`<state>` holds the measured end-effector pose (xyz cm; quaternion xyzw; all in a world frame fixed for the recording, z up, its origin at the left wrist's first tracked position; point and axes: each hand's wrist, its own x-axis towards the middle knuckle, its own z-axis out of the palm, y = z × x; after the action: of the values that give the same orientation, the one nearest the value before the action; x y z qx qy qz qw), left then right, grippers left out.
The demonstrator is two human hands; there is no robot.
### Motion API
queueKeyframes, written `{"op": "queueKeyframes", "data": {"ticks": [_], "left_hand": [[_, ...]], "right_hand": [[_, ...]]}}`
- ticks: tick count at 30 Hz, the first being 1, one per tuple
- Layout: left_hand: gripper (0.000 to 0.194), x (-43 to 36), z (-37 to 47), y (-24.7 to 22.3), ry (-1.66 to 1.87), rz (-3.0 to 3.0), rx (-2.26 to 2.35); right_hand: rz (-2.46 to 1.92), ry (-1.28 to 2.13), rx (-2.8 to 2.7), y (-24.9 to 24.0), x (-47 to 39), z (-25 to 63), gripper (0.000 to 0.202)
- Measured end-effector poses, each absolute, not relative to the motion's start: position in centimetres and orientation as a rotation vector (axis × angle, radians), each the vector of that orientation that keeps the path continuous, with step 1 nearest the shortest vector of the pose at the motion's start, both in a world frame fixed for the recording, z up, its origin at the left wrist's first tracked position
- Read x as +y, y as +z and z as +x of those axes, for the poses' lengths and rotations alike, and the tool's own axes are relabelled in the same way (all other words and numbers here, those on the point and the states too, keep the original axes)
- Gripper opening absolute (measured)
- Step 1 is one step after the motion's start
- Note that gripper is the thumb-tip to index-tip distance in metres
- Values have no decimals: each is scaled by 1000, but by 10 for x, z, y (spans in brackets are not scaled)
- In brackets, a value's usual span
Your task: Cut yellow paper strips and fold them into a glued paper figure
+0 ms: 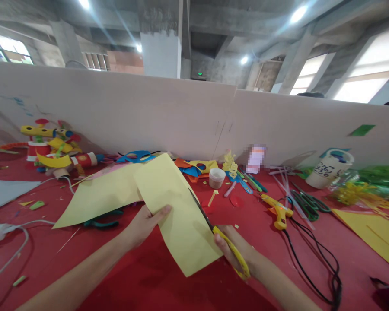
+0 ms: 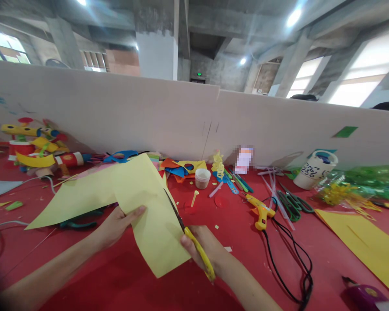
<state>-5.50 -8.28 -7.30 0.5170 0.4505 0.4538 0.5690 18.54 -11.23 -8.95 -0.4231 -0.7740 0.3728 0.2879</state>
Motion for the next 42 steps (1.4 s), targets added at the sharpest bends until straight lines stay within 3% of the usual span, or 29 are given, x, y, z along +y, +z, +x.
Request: {"op": "queueKeyframes", "data": {"ticks": [19, 26, 36, 42], "left_hand": [[42, -82, -57, -73, 1058, 1160, 1072], [43, -77, -60, -67, 1216, 902, 1044], [39, -78, -57, -73, 1062, 1032, 999], [41, -78, -58, -75, 1055, 1032, 1000]], "right_hand": [[-1133, 904, -2088, -95, -107, 183, 57], [-1143, 865, -2127, -97, -104, 185, 54], [-1128, 941, -2133, -95, -107, 190, 50], [-1153, 944, -2081, -93, -109, 186, 58]]}}
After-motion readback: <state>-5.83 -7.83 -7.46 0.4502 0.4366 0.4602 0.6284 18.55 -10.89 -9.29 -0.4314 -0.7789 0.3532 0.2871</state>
